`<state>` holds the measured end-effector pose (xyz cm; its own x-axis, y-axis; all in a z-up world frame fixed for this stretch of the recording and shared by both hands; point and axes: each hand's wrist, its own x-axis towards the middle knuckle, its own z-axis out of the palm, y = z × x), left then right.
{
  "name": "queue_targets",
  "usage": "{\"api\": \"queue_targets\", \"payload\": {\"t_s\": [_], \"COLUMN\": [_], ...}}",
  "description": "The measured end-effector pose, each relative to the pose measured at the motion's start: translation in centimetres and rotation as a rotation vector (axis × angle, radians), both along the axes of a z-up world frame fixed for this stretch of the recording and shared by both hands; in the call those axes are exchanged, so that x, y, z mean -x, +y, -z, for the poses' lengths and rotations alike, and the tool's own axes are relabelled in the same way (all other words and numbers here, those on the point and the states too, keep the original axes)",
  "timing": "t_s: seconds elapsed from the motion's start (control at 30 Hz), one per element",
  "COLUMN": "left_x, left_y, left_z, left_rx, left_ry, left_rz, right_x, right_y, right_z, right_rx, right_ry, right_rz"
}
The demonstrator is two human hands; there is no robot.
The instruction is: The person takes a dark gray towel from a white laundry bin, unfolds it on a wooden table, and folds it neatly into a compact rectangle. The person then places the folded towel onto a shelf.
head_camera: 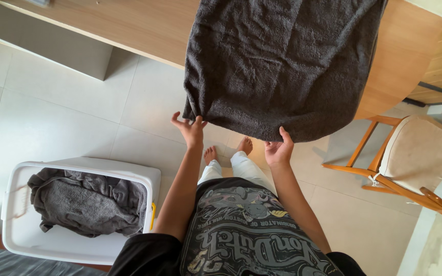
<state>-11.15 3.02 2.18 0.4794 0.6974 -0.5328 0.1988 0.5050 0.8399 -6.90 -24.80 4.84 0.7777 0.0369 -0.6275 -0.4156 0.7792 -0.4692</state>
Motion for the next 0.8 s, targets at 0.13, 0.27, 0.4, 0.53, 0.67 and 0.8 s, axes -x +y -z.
{"api": "queue_targets", "payload": {"t_s": [0.13, 0.27, 0.4, 0.53, 0.67, 0.8], "left_x": [0.3, 1.7, 1.2, 1.0, 0.8, 1.0], "left_y": [-1.2, -1.6, -1.3, -0.5, 2.2, 7.3], "left_z": [-1.3, -1.2, 0.3, 3.0, 5.5, 5.3], "left_rx": [-0.42, -0.788, -0.907, -0.877, -0.69, 0.002], "left_ry": [0.214, 0.072, 0.147, 0.178, 0.154, -0.229], "left_rz": [0.061, 0.353, 0.323, 0.233, 0.034, -0.192], "right_x": [0.0, -0.3, -0.7, -0.4, -0.7, -1.5], "right_y": [-0.2, 0.1, 0.4, 0.4, -0.7, -1.6], "right_z": [0.0, 0.2, 0.0, 0.4, 1.0, 1.7], "right_rx": [0.004, -0.006, 0.014, 0.024, 0.031, 0.024], "right_ry": [0.008, -0.058, -0.028, -0.031, -0.008, 0.012], "right_rz": [-0.002, -0.013, -0.008, -0.019, 0.014, 0.122]}}
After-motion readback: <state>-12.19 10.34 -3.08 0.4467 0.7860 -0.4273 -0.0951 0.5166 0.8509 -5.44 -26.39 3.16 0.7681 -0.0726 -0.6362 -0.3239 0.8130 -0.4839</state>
